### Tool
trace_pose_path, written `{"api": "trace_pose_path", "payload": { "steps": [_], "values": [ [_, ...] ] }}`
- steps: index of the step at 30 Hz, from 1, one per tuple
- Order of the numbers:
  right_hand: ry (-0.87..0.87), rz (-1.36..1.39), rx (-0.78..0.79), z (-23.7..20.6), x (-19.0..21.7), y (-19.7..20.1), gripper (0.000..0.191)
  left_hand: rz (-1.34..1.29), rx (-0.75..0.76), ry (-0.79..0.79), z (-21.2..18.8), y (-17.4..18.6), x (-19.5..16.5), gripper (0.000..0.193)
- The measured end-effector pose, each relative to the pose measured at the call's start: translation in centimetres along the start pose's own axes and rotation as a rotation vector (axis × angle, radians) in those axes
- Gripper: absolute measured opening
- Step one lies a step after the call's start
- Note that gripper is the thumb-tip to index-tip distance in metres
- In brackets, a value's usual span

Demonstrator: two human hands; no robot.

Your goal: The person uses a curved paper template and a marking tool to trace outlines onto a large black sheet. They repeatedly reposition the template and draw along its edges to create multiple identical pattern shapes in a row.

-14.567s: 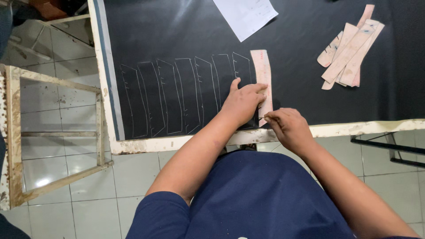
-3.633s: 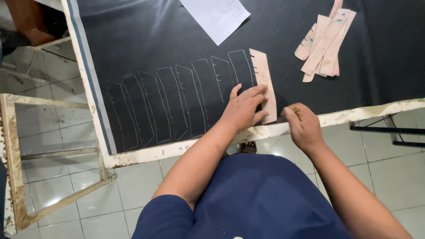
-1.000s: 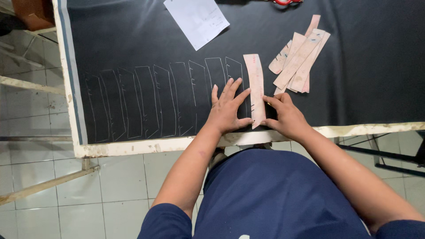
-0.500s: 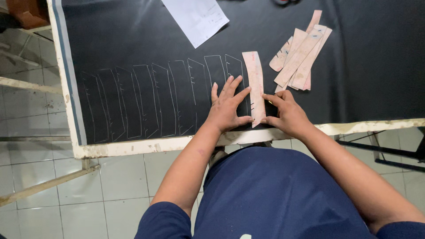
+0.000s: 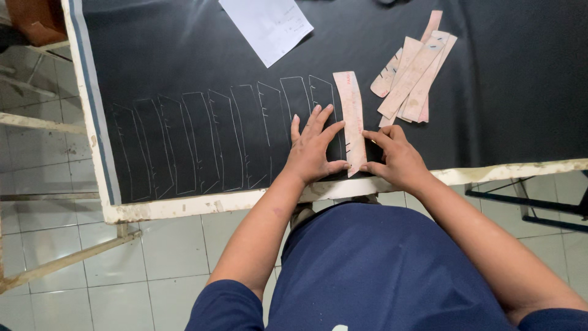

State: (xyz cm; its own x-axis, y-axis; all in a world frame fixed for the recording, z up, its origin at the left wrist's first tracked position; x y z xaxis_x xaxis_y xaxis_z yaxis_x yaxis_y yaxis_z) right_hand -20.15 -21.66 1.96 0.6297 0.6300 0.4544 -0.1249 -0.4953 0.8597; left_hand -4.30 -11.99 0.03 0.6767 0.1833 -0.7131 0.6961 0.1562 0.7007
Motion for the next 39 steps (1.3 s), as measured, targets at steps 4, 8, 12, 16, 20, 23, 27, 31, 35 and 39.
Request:
{"api": "trace_pose_path", "payload": {
  "steps": [4,8,12,16,20,23,27,31,35,39],
  "values": [
    [-0.031,0.009,0.018,-0.07,-0.13,-0.11,0.077,0.008,-0.005,-0.013,-0.01,0.0,-0.05,0.093],
    [-0.017,-0.008,0.006,-0.08,-0.12,-0.1,0.077,0.014,0.0,-0.014,0.01,-0.09,-0.05,0.092],
    [0.015,-0.03,-0.016,-0.04,-0.12,-0.08,0.078,0.024,0.011,-0.008,0.07,-0.15,-0.1,0.092],
    [0.013,-0.023,-0.013,-0.11,-0.27,-0.18,0.077,0.027,0.022,0.002,0.08,-0.17,-0.15,0.092],
    [0.026,-0.036,-0.024,-0.11,-0.14,-0.15,0.077,0.023,0.026,0.0,0.04,-0.15,-0.22,0.092],
    [0.025,-0.036,-0.022,-0.12,-0.12,-0.16,0.077,0.023,0.027,-0.001,-0.02,-0.13,-0.21,0.092],
    [0.022,-0.037,-0.019,-0.12,-0.15,-0.16,0.077,0.023,0.019,-0.012,-0.05,-0.09,-0.26,0.091],
    [0.02,-0.031,-0.03,-0.22,-0.12,-0.12,0.076,0.051,0.031,-0.049,-0.23,-0.26,-0.44,0.085],
    [0.021,-0.045,-0.025,-0.19,-0.12,-0.16,0.076,0.092,0.05,-0.088,-0.48,-0.6,-0.67,0.071],
    [0.036,-0.043,-0.038,-0.24,-0.22,-0.23,0.077,0.087,0.036,-0.11,-0.55,-0.33,-1.01,0.067]
  ]
}}
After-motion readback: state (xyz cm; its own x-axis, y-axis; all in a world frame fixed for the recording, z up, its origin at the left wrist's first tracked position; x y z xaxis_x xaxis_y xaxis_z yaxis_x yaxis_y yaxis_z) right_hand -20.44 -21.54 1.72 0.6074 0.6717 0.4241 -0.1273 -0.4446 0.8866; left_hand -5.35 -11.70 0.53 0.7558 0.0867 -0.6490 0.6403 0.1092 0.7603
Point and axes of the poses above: each hand's wrist, its own z-axis towards the middle knuckle, its own y-axis out of the back of the hand, x = y × z, the point moved 7 cm from there along z, towards the middle knuckle, and after that the axes turned 10 degrees about -z, right-handed, at the moved point
